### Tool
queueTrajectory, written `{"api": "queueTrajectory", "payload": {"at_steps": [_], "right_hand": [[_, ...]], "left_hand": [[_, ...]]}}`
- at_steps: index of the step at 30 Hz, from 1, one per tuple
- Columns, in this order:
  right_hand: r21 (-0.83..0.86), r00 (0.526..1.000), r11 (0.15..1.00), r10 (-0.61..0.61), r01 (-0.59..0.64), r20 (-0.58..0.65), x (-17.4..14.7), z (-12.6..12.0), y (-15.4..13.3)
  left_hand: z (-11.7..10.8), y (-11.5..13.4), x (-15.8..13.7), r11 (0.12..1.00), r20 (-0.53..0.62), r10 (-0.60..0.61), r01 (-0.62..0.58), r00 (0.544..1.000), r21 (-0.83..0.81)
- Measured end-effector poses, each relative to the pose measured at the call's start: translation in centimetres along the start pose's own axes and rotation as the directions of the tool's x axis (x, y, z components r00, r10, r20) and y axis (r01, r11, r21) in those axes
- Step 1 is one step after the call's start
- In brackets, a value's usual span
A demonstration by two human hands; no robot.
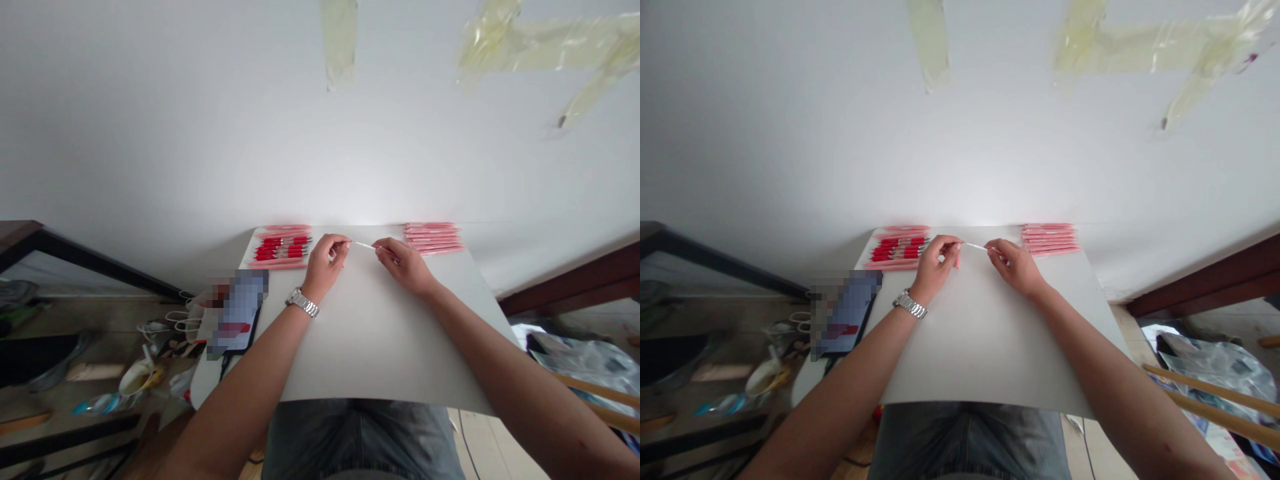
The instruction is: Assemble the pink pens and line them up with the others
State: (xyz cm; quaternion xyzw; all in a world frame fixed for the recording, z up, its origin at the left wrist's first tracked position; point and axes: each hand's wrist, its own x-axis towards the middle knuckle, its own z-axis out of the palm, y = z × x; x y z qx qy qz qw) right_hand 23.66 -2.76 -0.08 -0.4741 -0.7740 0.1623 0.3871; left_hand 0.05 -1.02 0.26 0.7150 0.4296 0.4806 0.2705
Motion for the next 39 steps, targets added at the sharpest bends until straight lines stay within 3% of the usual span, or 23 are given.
{"api": "queueTrajectory", "payload": {"at_steps": [19, 30, 39], "right_hand": [[-0.013, 0.999, 1.000, 0.015, -0.016, -0.032, 0.1, -0.1, 0.2], [-0.025, 0.999, 0.999, 0.023, -0.024, -0.040, 0.0, -0.1, 0.1], [-0.022, 0.999, 1.000, 0.022, -0.023, -0.036, 0.0, 0.0, 0.3]], "left_hand": [[0.1, -0.1, 0.3, 0.997, -0.115, -0.050, 0.043, 0.992, -0.066], [-0.6, -0.9, 0.4, 0.987, -0.229, 0.007, 0.030, 0.973, 0.157], [-0.9, -1.6, 0.4, 0.944, -0.148, -0.012, 0.059, 0.989, 0.324]]}}
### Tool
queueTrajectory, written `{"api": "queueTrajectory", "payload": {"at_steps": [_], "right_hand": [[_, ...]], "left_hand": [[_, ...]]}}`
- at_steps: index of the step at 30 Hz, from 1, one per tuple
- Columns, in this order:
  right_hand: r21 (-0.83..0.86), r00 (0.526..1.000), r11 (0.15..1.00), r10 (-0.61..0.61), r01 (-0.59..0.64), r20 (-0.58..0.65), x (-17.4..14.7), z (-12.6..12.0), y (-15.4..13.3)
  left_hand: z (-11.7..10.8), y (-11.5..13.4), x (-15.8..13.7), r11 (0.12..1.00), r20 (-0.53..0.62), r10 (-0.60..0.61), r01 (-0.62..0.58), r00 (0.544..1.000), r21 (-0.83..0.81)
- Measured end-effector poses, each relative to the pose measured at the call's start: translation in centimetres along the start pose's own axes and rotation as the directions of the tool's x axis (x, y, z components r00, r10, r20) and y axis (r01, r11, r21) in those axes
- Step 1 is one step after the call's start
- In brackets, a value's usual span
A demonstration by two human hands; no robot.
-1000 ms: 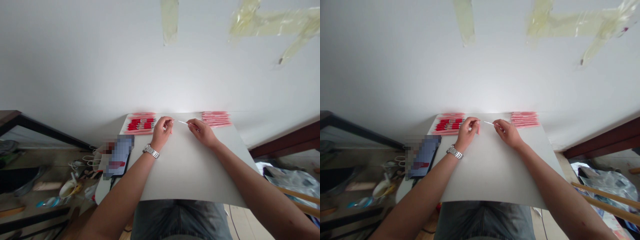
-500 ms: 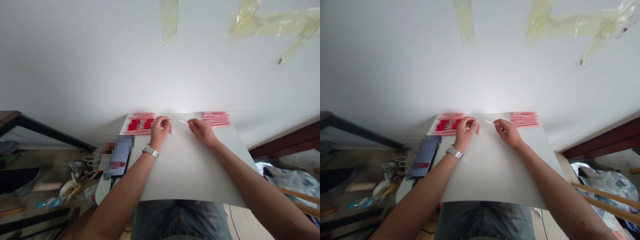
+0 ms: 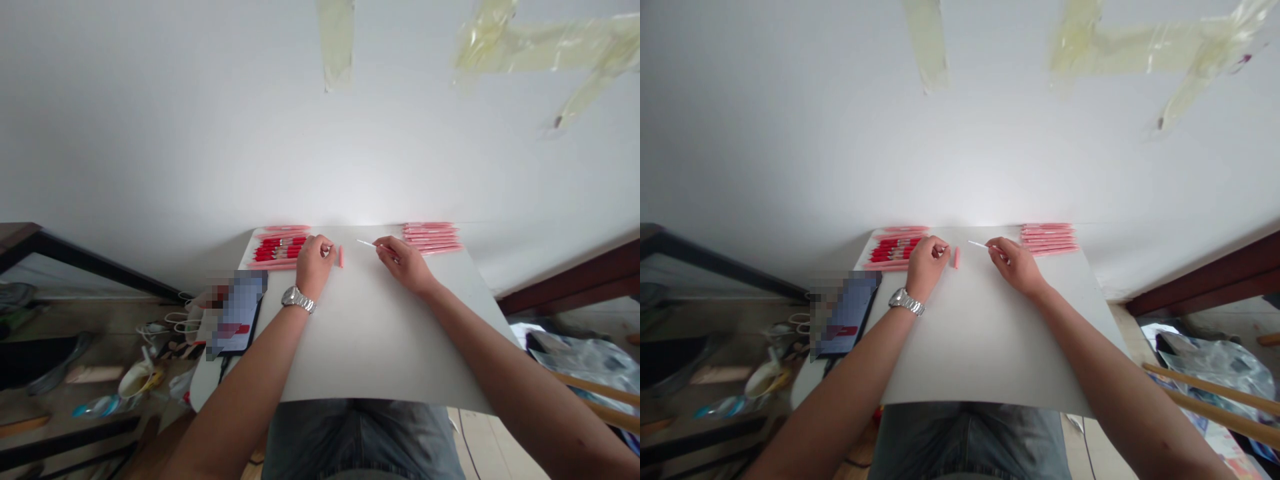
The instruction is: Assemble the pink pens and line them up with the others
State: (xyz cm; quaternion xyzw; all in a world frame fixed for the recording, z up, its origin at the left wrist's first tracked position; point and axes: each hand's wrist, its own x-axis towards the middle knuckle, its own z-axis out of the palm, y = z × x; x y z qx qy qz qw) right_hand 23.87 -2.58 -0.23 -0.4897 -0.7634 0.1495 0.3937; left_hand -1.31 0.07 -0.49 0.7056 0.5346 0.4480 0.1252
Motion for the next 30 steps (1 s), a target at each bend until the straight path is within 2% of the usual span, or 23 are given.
{"api": "queueTrajectory", "payload": {"at_steps": [12, 30], "right_hand": [[0.004, 1.000, 1.000, -0.004, 0.004, 0.002, 0.00, 0.00, -0.07], [-0.004, 1.000, 1.000, -0.002, 0.002, -0.002, 0.00, 0.01, -0.08]], "left_hand": [[-0.02, 0.18, -0.19, 0.996, 0.099, -0.017, 0.007, 0.995, 0.094], [0.05, 0.23, -0.26, 0.998, 0.082, -0.016, 0.011, 0.996, 0.063]]}}
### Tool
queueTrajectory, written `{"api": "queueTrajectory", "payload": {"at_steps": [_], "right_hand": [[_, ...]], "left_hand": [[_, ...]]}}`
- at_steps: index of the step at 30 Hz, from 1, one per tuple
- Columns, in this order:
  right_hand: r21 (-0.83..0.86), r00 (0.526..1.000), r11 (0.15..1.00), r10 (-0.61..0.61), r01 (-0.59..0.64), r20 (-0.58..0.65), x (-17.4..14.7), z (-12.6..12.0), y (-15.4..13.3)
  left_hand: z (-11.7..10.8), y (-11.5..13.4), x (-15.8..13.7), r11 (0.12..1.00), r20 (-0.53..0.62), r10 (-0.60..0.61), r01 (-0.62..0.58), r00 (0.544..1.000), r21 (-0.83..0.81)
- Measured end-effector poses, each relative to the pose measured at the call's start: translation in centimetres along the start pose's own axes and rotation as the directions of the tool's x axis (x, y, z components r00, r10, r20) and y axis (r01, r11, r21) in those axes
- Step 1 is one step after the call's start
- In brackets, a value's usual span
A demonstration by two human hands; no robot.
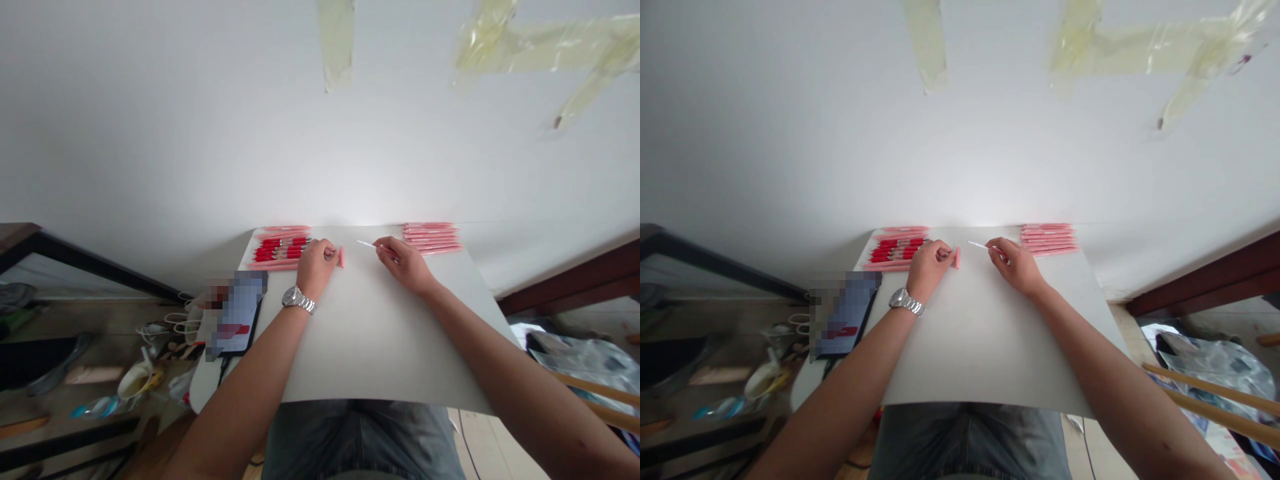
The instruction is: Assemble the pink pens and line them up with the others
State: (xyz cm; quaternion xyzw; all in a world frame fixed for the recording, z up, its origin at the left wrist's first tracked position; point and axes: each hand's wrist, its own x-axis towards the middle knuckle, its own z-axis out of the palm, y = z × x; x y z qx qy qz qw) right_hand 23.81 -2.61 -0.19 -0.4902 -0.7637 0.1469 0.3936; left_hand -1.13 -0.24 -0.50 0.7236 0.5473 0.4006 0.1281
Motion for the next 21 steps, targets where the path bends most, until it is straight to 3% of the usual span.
{"api": "queueTrajectory", "payload": {"at_steps": [12, 21], "right_hand": [[0.000, 1.000, 1.000, 0.000, 0.000, 0.003, -0.02, -0.08, -0.22], [0.005, 1.000, 1.000, 0.007, -0.007, 0.005, 0.06, -0.09, -0.27]], "left_hand": [[-0.09, 0.19, 0.03, 0.999, -0.017, -0.014, 0.015, 1.000, 0.048], [-0.32, 0.37, 0.28, 0.999, -0.064, -0.034, 0.033, 0.997, -0.017]]}}
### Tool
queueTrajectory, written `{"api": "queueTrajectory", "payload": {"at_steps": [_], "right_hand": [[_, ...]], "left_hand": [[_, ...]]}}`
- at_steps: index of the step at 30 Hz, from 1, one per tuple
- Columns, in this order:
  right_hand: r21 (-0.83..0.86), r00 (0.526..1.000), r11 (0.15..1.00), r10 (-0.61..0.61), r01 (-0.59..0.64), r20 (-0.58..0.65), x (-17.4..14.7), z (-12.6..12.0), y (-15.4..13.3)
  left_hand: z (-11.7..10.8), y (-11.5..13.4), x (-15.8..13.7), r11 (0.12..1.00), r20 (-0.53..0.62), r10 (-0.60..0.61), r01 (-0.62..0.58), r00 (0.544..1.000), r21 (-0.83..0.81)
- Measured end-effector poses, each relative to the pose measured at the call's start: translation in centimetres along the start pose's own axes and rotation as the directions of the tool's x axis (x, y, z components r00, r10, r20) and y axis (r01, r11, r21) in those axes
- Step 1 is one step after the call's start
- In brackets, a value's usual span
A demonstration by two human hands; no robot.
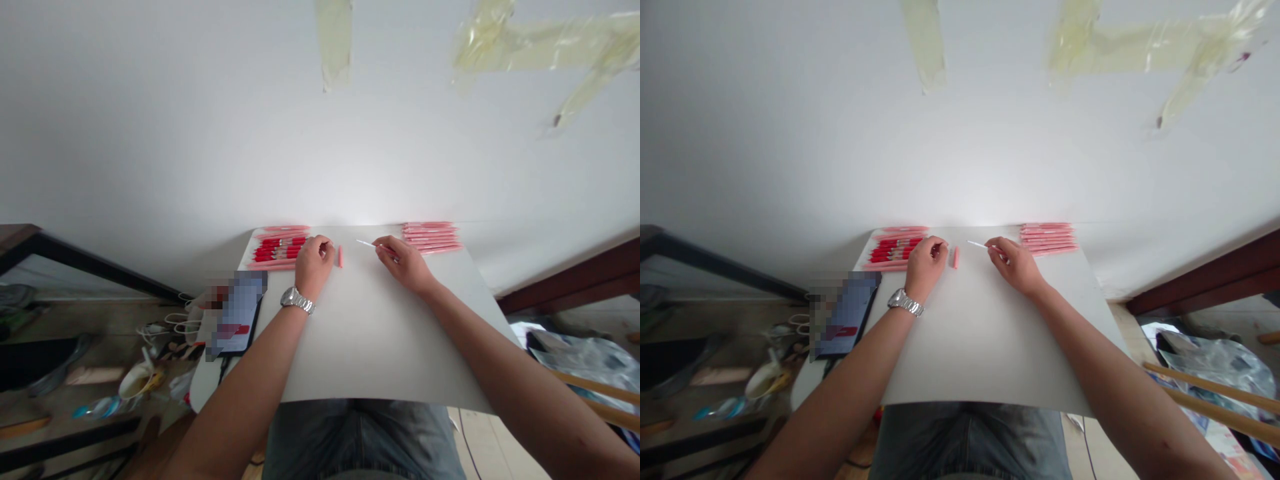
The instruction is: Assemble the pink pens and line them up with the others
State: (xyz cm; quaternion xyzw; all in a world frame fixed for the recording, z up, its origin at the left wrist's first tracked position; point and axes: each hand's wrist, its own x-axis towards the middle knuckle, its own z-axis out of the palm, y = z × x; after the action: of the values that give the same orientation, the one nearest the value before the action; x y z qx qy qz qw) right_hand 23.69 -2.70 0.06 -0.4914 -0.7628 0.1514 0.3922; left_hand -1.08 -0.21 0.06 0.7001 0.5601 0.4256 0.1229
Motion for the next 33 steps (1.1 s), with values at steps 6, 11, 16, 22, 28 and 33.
{"api": "queueTrajectory", "payload": {"at_steps": [6, 11, 16, 22, 28, 33], "right_hand": [[0.001, 1.000, 1.000, -0.001, 0.001, 0.003, 0.0, 0.0, 0.0], [0.009, 1.000, 1.000, -0.002, 0.002, -0.001, -0.1, 0.0, 0.1], [0.032, 1.000, 0.999, 0.006, -0.006, 0.013, -0.1, 0.1, 0.2], [0.079, 0.999, 0.997, 0.004, -0.006, 0.034, -0.1, 0.2, 0.2], [0.097, 0.998, 0.995, -0.020, 0.015, 0.057, -0.1, 0.2, -0.1], [0.097, 0.997, 0.994, -0.046, 0.039, 0.069, -0.2, 0.1, -0.4]], "left_hand": [[0.0, 0.1, 0.2, 0.990, -0.024, 0.030, -0.033, 0.999, -0.139], [0.0, 0.5, 0.1, 0.933, 0.016, 0.010, -0.004, 1.000, -0.360], [0.0, 1.1, -0.1, 0.844, 0.095, -0.025, 0.072, 0.995, -0.531], [0.3, 1.6, -0.4, 0.752, 0.245, -0.003, 0.164, 0.970, -0.639], [0.4, 1.6, -0.7, 0.755, 0.288, 0.027, 0.169, 0.957, -0.634], [0.5, 1.6, -0.8, 0.759, 0.289, 0.061, 0.144, 0.955, -0.635]]}}
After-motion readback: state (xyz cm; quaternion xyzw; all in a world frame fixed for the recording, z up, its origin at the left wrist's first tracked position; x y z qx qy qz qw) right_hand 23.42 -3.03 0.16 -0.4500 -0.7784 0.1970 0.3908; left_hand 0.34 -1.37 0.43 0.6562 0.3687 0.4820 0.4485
